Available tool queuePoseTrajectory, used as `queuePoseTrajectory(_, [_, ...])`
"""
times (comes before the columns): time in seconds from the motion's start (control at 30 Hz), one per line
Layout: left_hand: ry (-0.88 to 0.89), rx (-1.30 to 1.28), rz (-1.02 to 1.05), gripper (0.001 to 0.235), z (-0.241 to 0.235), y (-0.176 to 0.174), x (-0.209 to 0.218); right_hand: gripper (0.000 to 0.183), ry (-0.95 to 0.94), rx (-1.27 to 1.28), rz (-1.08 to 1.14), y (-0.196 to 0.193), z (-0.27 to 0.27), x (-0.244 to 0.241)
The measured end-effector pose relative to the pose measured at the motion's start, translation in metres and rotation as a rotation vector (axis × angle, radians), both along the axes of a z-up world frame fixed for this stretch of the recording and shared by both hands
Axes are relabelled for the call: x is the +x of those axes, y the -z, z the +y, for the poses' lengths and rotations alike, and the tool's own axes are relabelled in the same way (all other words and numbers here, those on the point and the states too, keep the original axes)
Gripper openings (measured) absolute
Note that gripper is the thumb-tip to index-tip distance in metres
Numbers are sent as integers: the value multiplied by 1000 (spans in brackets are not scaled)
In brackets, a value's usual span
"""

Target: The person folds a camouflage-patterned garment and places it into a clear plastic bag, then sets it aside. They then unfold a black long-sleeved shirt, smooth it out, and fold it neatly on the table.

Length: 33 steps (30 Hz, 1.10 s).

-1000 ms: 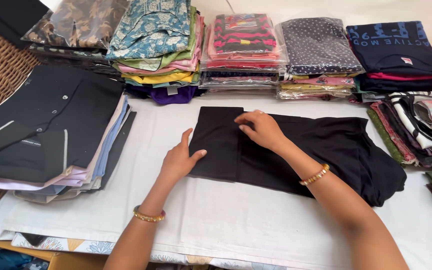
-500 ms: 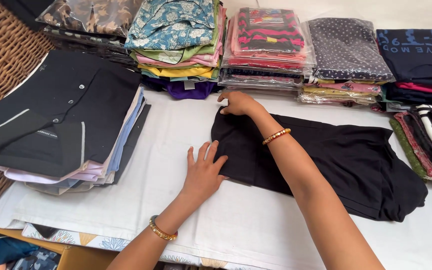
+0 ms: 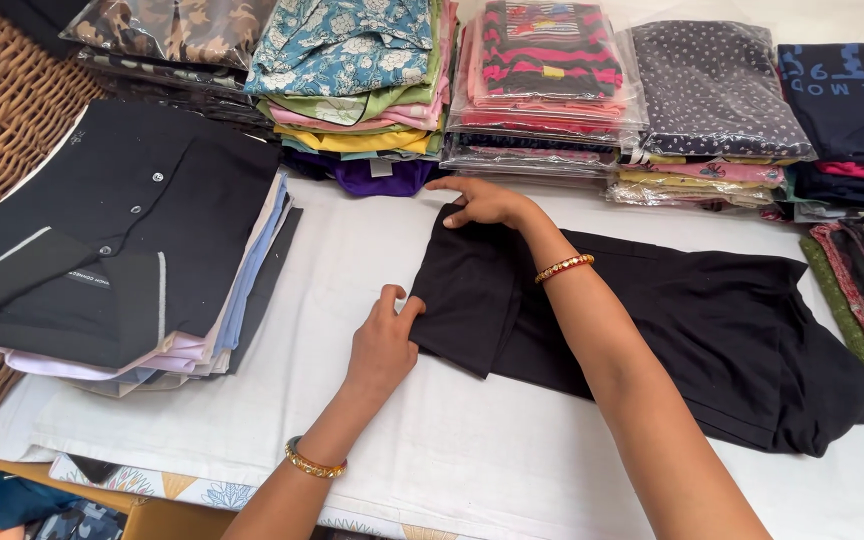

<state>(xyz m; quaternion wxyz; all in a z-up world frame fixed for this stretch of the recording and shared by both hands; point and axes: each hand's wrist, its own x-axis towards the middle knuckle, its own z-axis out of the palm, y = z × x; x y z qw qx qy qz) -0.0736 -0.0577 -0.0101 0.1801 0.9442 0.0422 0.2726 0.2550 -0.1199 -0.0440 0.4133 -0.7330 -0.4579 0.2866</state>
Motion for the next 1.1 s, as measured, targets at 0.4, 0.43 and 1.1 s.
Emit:
queuePoseTrajectory(0.4, [-105,-25,82,42,20,19,-6,78,73,142,24,26,37,-3])
queuePoseTrajectory(0.43, [-136,-41,126,41,21,23,-6,62,132,222,14,31,42,-2])
queuePoseTrajectory(1.1, [63,202,-77,52,18,-3,-7,80,32,231,22,31,57,1])
